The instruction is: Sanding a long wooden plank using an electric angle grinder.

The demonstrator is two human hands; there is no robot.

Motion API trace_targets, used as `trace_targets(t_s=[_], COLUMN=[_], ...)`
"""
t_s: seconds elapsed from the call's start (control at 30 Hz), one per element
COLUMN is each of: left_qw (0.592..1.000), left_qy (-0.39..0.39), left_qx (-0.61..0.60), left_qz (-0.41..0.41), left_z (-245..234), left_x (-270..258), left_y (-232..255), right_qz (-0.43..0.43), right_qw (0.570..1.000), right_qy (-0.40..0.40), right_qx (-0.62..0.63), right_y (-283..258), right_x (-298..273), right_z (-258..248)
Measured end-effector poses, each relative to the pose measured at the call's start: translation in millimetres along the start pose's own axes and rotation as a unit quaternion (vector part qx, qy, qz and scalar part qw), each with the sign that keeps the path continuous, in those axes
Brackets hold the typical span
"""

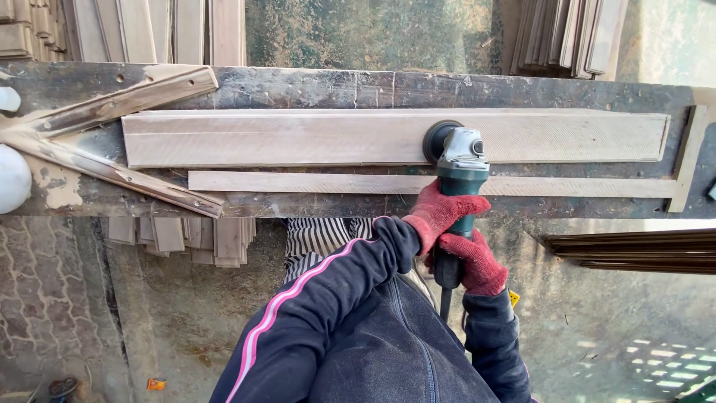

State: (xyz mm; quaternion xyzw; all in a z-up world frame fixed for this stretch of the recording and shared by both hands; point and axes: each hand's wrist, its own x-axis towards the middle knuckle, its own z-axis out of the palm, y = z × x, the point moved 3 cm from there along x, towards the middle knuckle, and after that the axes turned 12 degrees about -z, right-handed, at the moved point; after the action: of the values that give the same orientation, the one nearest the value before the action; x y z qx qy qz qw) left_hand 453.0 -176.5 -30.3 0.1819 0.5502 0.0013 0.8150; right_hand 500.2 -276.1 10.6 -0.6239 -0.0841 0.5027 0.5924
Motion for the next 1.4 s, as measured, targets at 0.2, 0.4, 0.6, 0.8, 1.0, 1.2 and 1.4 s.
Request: trace_targets(t_s=[0.2, 0.4, 0.6, 0.8, 1.0, 1.2, 1.4], left_qw=[0.996, 0.984, 0.979, 0.995, 0.996, 0.992, 0.976], left_qy=[0.011, 0.132, 0.177, -0.011, -0.018, 0.088, 0.188], left_qx=[-0.085, -0.113, -0.101, -0.1, -0.085, -0.095, -0.107], left_qz=[0.007, 0.037, 0.033, 0.012, 0.01, 0.013, 0.004], left_z=[-52.5, -98.9, -99.8, -42.9, -35.4, -111.7, -146.1], left_x=[-5.2, -52.7, -48.9, 19.1, 30.1, -13.7, -63.8], left_y=[-3.8, 0.9, 0.2, 2.6, 8.4, 25.6, 31.5], right_qz=[0.04, 0.127, 0.133, 0.058, 0.045, 0.1, 0.1], right_qw=[0.997, 0.965, 0.96, 0.996, 0.998, 0.989, 0.957], right_qy=[-0.026, -0.162, -0.165, -0.004, 0.018, -0.088, -0.215], right_qx=[-0.06, -0.163, -0.185, -0.065, -0.05, -0.057, -0.169], right_y=[19.0, 62.5, 52.9, 20.8, -1.5, 41.5, 44.2], right_x=[-5.9, 12.1, 17.2, 11.5, 3.5, 23.3, 25.4], right_z=[31.1, 52.9, 69.5, 21.8, 36.4, 81.3, 123.2])
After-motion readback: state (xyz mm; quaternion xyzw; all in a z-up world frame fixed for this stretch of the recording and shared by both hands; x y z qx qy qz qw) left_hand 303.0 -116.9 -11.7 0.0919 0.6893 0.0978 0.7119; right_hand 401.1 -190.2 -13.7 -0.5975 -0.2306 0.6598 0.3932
